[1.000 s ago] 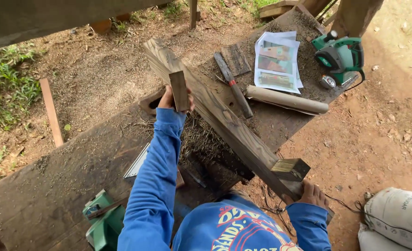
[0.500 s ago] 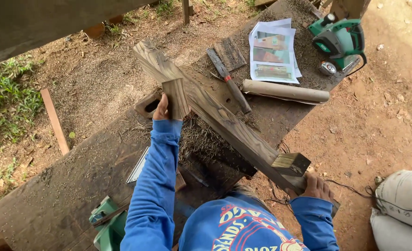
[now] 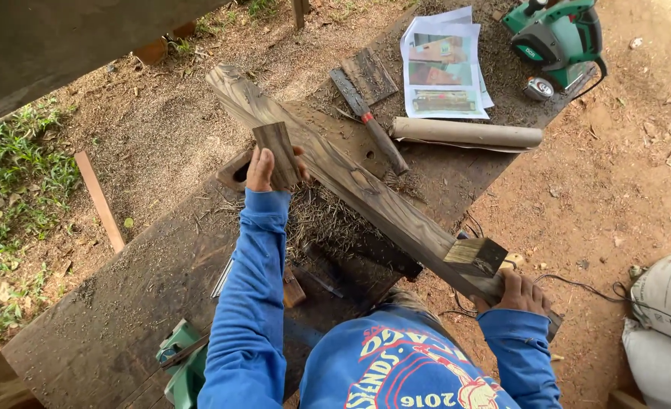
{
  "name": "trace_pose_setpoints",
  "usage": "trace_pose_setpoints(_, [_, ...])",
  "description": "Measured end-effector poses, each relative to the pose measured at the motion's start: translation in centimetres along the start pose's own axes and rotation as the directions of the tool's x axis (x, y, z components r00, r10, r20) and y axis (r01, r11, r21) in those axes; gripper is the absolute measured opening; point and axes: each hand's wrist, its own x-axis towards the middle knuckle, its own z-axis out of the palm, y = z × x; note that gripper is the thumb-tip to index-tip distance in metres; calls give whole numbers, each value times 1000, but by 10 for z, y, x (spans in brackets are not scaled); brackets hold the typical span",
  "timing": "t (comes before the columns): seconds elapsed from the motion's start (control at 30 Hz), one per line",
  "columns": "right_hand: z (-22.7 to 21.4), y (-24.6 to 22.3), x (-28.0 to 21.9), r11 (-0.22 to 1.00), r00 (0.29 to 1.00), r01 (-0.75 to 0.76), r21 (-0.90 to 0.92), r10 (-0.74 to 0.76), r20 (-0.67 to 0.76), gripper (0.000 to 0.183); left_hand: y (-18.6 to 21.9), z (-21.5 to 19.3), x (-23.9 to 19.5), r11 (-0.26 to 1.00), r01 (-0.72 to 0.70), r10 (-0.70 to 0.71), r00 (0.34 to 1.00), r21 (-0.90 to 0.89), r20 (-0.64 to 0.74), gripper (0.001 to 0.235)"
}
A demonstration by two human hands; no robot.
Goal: The person measures a small piece of wood using a metal square and a pencil, marking lines on the wood. They then use a try square to check the alignment of the marks and the wood piece against a larger plank.
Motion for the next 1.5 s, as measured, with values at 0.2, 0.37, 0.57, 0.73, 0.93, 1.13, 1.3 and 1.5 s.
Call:
trace_pose_setpoints(0.2, [-7,-7,0,1000,999,-3,-9,3,-33,79,-12,-20,45,885,-266,344,927,382,-150,53])
trace_pose_setpoints(0.37, [-3,-2,1,1000,1000,-3,6,3,-26,80,-36,-34,71,823,-323,372,928,467,-14,55])
trace_pose_setpoints(0.57, [-2,2,2,1000,1000,2,16,-2,-6,79,-59,-30,77,763,-325,398,918,559,-10,54])
trace_pose_setpoints(0.73, [-6,-2,1,999,1000,17,40,-17,11,77,-58,-34,67,650,-372,431,898,662,82,61])
trace_pose_setpoints(0.93, [-5,0,-3,998,999,45,37,-44,-23,83,-42,-21,51,368,-382,575,810,848,115,78])
trace_pose_setpoints(1.13, [15,10,-5,996,995,93,-7,-93,-32,80,-70,-43,31,64,-27,671,741,998,-23,91])
trace_pose_setpoints(1.3, [12,3,-5,996,999,46,-72,-47,-7,86,-81,-32,32,374,-160,666,732,914,-144,70])
trace_pose_setpoints(1.5, [23,12,-3,982,997,-12,-191,27,72,88,-88,-34,40,434,-117,666,709,893,-231,51])
